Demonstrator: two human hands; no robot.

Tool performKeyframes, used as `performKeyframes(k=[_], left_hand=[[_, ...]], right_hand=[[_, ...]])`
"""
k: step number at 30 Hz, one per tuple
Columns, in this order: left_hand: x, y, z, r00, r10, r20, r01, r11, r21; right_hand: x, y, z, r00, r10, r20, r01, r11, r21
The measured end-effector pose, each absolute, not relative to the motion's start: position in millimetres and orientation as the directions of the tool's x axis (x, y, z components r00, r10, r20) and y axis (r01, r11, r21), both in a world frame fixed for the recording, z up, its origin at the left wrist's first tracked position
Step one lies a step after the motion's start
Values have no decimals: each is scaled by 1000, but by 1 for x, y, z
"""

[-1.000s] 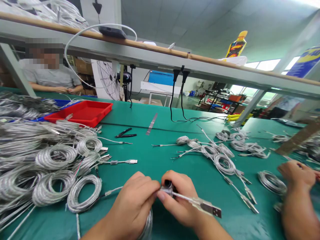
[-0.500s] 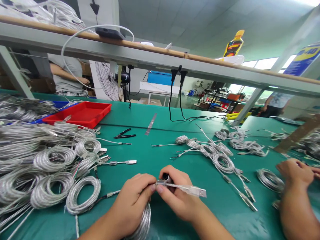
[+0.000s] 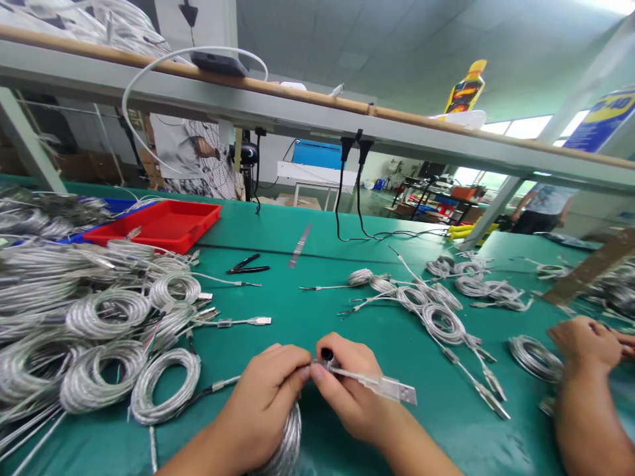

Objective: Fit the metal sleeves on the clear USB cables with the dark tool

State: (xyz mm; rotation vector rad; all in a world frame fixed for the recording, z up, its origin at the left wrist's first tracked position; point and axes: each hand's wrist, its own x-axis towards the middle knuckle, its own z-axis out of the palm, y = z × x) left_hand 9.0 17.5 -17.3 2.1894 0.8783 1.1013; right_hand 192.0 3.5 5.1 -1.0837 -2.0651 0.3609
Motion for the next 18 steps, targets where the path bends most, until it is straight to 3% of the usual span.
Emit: performKeyframes(k=[6, 8, 11, 13, 15, 18], left_hand=[[2, 23, -9, 450, 778, 439, 392, -614, 685], [-1, 20, -5, 406, 763, 503, 494, -646, 582], [4, 6, -6, 381, 612, 693, 641, -715, 279], [14, -7, -13, 431, 519, 738, 671, -731, 122], [24, -16, -23, 468, 499, 729, 683, -728, 59], [31, -17, -39, 416, 540, 732, 717, -690, 102]], right_hand=[[190, 9, 1, -223, 866, 447, 615, 481, -625], [189, 12, -2, -149, 893, 424, 621, 418, -663], [188, 15, -5, -60, 908, 415, 603, 364, -710], [186, 16, -7, -7, 914, 405, 566, 337, -752], [185, 17, -7, 35, 923, 384, 500, 317, -806], [181, 14, -5, 25, 941, 338, 335, 310, -890]])
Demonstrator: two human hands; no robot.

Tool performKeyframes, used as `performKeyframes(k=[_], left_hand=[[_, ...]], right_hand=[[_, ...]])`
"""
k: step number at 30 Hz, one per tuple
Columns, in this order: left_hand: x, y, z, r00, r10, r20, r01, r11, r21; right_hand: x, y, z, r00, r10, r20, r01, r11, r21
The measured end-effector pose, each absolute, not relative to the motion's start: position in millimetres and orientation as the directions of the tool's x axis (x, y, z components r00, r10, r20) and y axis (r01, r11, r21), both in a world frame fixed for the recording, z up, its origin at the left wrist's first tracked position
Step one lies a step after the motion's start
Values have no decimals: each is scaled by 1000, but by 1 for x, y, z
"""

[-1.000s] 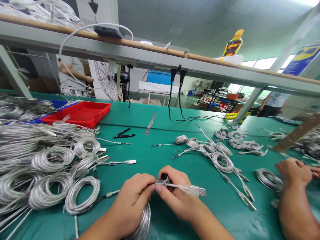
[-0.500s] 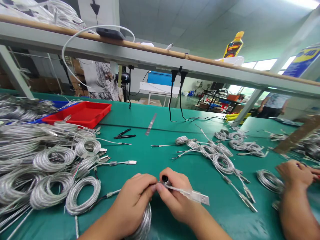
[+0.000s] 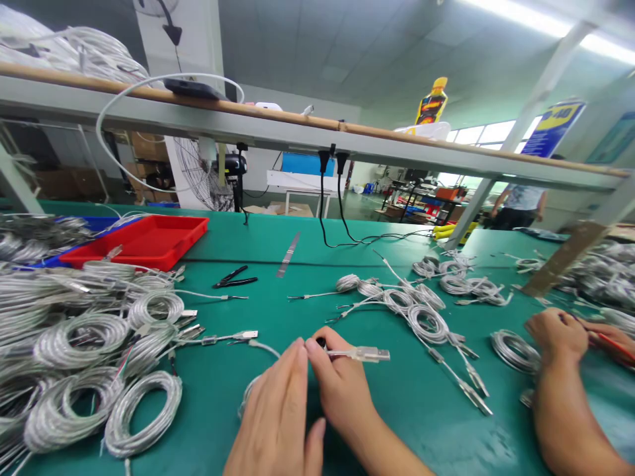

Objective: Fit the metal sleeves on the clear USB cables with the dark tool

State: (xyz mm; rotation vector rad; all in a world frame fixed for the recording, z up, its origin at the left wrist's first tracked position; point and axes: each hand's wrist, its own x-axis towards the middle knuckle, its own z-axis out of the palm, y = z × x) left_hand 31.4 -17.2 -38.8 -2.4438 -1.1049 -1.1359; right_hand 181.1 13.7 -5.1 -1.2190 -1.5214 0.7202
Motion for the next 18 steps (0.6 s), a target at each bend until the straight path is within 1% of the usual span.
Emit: performKeyframes(k=[2, 4, 6, 7, 9, 13, 15, 18], left_hand=[[29, -11, -44, 356, 568, 742, 699, -689, 192], [24, -4, -43, 300, 611, 733, 650, -693, 312], [19, -1, -38, 254, 664, 703, 605, -677, 420], [17, -1, -34, 244, 681, 690, 588, -670, 453], [15, -2, -26, 262, 671, 694, 558, -692, 458], [13, -5, -13, 334, 566, 754, 501, -784, 366], [11, -5, -10, 338, 546, 766, 494, -796, 349], [8, -5, -8, 360, 549, 755, 487, -800, 349]], right_hand=[[178, 10, -4, -46, 951, 306, 201, 308, -930], [174, 6, -4, -119, 955, 271, 75, 281, -957], [171, 3, -5, -149, 959, 240, -22, 239, -971], [170, 3, -5, -148, 963, 226, -59, 220, -974], [168, 2, -6, -138, 970, 200, -113, 185, -976], [171, 2, -4, -169, 972, 165, -156, 139, -978], [174, 2, -3, -167, 957, 237, -103, 222, -969], [180, 0, 1, -184, 900, 394, 107, 417, -902]])
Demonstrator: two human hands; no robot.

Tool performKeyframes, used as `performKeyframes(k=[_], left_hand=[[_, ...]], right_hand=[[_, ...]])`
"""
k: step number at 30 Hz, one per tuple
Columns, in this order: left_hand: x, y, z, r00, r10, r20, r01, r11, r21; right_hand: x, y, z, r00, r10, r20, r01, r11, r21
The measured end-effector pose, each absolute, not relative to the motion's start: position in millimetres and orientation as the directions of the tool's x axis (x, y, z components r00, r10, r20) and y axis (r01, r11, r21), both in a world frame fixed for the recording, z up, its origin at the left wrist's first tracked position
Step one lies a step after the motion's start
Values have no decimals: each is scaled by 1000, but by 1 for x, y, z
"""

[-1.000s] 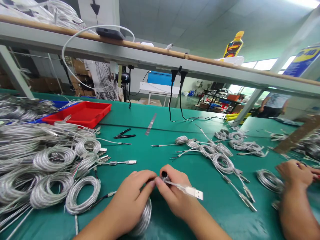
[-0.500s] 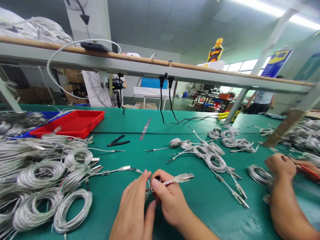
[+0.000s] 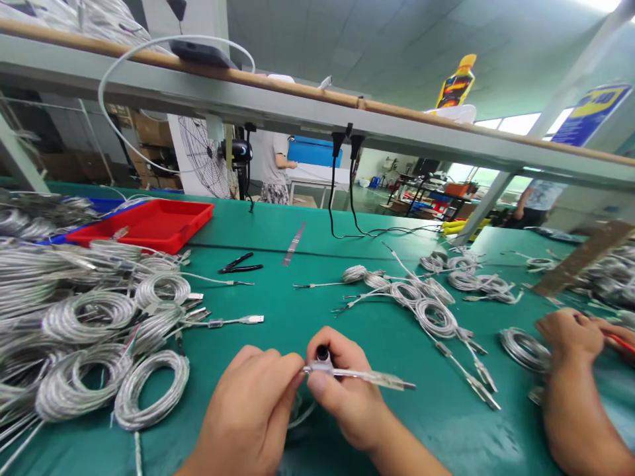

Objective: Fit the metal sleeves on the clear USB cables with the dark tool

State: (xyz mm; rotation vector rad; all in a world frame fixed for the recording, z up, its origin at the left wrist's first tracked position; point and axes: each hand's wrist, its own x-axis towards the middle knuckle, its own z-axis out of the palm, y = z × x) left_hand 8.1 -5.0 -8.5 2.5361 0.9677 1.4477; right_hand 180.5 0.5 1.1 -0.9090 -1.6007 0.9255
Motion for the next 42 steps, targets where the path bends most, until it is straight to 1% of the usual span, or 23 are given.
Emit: performKeyframes(k=[3, 5, 7, 13, 20, 23, 28, 30, 32, 37, 42], left_hand=[[6, -4, -7, 392, 556, 733, 484, -802, 350], [5, -2, -6, 403, 551, 731, 486, -805, 340], [6, 0, -5, 411, 542, 733, 483, -812, 329], [6, 0, -7, 446, 531, 721, 471, -824, 316], [7, 1, -12, 444, 548, 709, 478, -814, 330], [7, 2, -13, 444, 557, 702, 478, -809, 341], [7, 4, -12, 480, 558, 677, 488, -811, 323], [8, 5, -11, 478, 554, 682, 498, -810, 309], [9, 5, -11, 476, 544, 691, 494, -815, 302], [10, 5, -11, 481, 541, 690, 446, -829, 339], [10, 6, -11, 461, 543, 702, 455, -824, 338]], right_hand=[[185, -1, 6, -233, 866, 442, 302, 497, -814], [186, -1, 8, -251, 849, 464, 373, 528, -763], [187, -2, 9, -269, 837, 477, 409, 548, -730], [188, 0, 7, -319, 818, 480, 419, 575, -702], [190, 0, 11, -331, 840, 429, 442, 540, -716], [189, 0, 10, -330, 838, 436, 435, 544, -718], [188, 4, 3, -269, 822, 501, 431, 568, -701], [188, 4, 2, -248, 804, 540, 456, 589, -668], [189, 3, 2, -255, 767, 589, 487, 628, -607], [190, 1, 6, -297, 647, 702, 536, 722, -438], [190, 3, 6, -311, 593, 743, 534, 755, -380]])
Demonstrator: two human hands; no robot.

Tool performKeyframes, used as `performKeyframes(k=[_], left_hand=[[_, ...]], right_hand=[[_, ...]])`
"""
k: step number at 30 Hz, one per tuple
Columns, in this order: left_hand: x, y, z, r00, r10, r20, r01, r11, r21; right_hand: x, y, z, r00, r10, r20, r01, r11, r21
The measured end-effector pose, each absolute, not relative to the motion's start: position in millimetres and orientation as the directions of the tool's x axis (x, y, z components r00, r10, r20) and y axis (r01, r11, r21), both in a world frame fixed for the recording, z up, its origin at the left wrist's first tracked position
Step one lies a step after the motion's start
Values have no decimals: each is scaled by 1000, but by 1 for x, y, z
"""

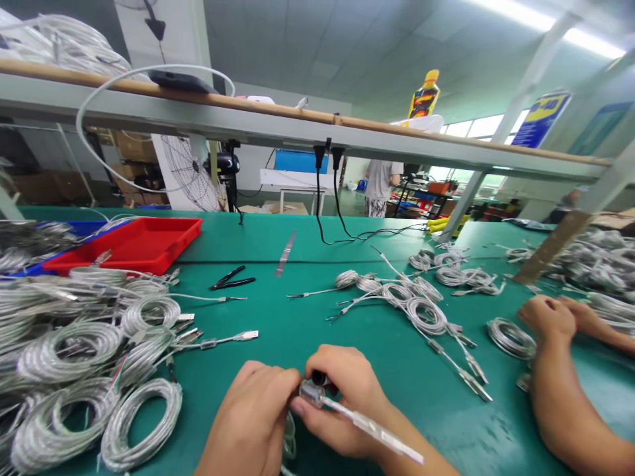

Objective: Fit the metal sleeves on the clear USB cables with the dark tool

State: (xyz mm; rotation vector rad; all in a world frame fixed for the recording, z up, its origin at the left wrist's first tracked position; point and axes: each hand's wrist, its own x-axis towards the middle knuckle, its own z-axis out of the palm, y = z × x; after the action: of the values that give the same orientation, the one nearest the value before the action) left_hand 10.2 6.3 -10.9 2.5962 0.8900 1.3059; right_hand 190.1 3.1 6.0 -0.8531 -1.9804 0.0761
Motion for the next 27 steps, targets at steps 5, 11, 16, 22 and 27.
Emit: performKeyframes(k=[5, 11, 16, 22, 27], left_hand=[[9, 8, -12, 468, 527, 710, 446, -834, 326], [8, 7, -14, 498, 550, 671, 441, -827, 350], [7, 10, -19, 468, 610, 640, 445, -788, 426], [10, 12, -16, 411, 807, 423, 566, -590, 575], [18, 13, -10, 360, 895, 264, 680, -445, 582]], right_hand=[[190, 1, 9, -330, 600, 729, 567, 743, -354], [190, -3, 12, -322, 635, 702, 601, 710, -366], [190, -1, 4, -294, 708, 642, 592, 662, -459], [199, 21, -19, -247, 847, 470, 653, 504, -566], [195, 42, -39, -250, 874, 417, 716, 457, -528]])
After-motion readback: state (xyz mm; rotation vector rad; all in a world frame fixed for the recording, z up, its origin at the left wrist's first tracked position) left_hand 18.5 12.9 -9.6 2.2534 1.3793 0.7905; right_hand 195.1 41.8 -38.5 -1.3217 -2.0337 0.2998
